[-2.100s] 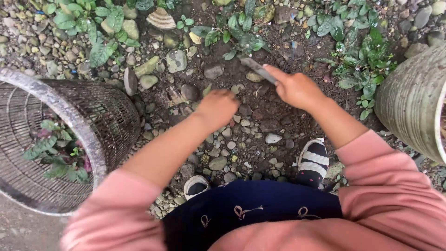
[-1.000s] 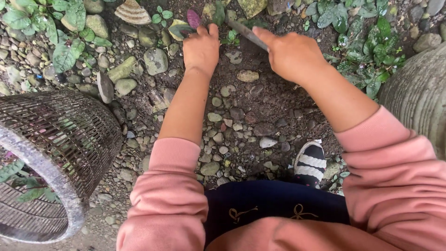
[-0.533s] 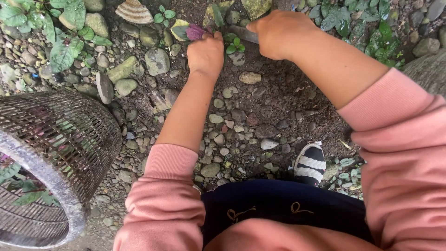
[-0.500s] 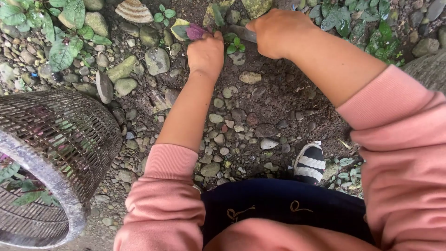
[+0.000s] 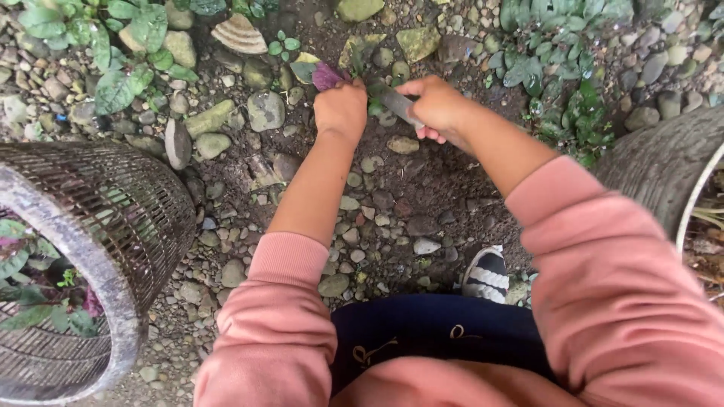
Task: The person is weeding a garden area, using a small knife to loosen the soil and then pulling the weeds out by hand and placing them into a basket.
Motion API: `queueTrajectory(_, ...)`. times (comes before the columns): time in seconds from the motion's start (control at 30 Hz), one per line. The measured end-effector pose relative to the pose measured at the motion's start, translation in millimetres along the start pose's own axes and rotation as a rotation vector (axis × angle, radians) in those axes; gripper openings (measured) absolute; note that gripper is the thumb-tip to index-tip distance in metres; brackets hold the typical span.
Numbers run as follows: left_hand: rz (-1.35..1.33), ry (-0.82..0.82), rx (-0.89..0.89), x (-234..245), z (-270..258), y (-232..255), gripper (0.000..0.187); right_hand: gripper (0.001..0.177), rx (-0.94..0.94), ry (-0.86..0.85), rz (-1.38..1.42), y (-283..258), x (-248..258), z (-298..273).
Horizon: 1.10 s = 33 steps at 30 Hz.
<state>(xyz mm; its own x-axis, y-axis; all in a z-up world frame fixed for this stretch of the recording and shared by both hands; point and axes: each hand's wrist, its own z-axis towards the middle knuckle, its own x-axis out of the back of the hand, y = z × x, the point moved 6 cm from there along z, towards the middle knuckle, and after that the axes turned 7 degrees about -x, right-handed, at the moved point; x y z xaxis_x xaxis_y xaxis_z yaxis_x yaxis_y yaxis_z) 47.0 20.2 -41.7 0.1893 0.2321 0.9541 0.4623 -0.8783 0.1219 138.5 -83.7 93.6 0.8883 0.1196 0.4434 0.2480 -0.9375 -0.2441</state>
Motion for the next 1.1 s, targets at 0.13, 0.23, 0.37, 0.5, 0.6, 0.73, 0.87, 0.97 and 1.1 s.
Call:
queueTrajectory(0.13,-0.019,-0.211,0.030,19.6,-6.1,-5.0,0.033,0.059,-0.052,-0.117,0.371,-4.5,0.5,-38.5)
queueTrajectory(0.23,-0.027,-0.187,0.023,20.1,-17.3,-14.5,0.029,0.062,-0.017,-0.066,0.275,-3.6,3.7,-36.1)
queueTrajectory(0.37,-0.038,-0.193,0.040,23.0,-25.3,-11.8,0.026,0.071,-0.073,0.051,-0.512,-37.4,6.7,-66.0)
queueTrajectory(0.5,-0.054,-0.248,0.054,30.3,-19.1,-17.5,0.035,0.078,-0.060,0.031,-0.719,-56.0,1.1,-61.3)
queueTrajectory(0.6,-0.079,-0.325,0.076,32.4,-25.4,-13.0,0.029,0.068,-0.037,-0.014,-0.422,-29.4,0.4,-31.0)
queueTrajectory(0.73,-0.118,-0.453,0.125,39.1,-37.2,-11.3,0.020,0.059,-0.044,-0.048,-0.255,-8.4,-0.8,-33.6)
queueTrajectory(0.87,-0.108,-0.477,0.091,49.4,-60.5,-4.0,0.021,0.055,0.076,0.037,-0.373,-2.9,-10.5,-50.3)
queueTrajectory(0.97,-0.076,-0.493,0.074,84.2,-84.5,-4.3,0.021,0.061,0.091,0.037,-0.546,-11.6,-2.4,-76.4)
queueTrajectory(1.1,-0.037,-0.574,0.103,154.0,-145.5,-20.1,0.026,0.060,0.185,0.164,-0.480,11.8,3.4,-60.8)
